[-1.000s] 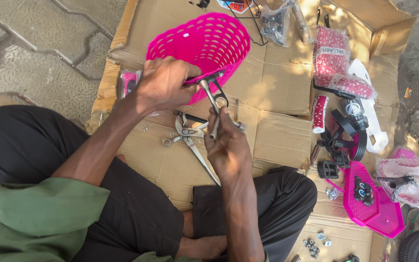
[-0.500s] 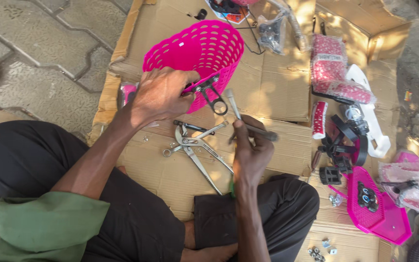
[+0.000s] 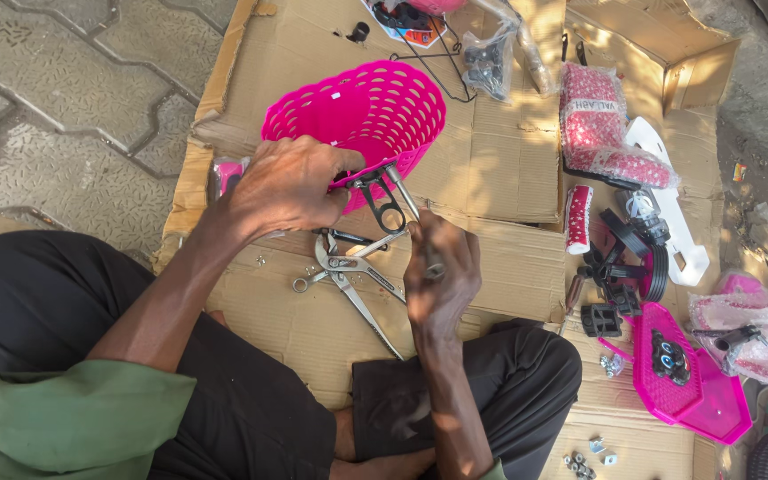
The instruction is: The person assembles a pink bicycle basket by attaching a metal bracket and tightening it with a screwdriver and wrench. The person then unpacks two pink mudguards, removes plastic wrapping, and attaches metal mounting brackets to each.
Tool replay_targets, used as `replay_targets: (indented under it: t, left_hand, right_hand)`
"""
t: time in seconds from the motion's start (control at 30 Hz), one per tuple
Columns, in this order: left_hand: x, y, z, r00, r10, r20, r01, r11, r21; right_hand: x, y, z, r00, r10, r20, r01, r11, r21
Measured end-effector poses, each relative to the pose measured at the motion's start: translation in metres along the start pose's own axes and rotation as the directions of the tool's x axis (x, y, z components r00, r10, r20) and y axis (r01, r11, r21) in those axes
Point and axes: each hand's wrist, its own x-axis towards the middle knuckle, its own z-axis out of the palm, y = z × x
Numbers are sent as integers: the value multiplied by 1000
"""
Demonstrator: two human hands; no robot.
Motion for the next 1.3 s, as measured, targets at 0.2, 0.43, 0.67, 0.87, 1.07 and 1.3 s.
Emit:
replay_targets:
  t: [0.2,0.43,0.67,0.87,1.07,1.3]
  left_hand:
    - [16,-1,32,990,51,-130,-39,995,90]
    - [15,-15,53,924,200,-325,-258,955,-146]
    - [3,-15,61,926,119,-359,-189,968,-167]
    - [13,-15,64,922,137,-361,-185,977,-102]
    - [20,-18,71,898,225,-379,-258,965,-39]
    - [26,-30,67,862,390,-325,-367,921,132]
  right_hand:
    - [-6,-1,-1,987,-158,2,157,978,-135]
    - [-2,-4,0,1000,0,-4,0,1000,15]
    - [8,5,7,486,668,563,-764,12,645]
    - [6,19,20,279,686,672,-593,-427,682]
    - [-11,3,17,482,766,425,-661,0,751]
    - [-19,-5,5,959,243,148,-262,958,121]
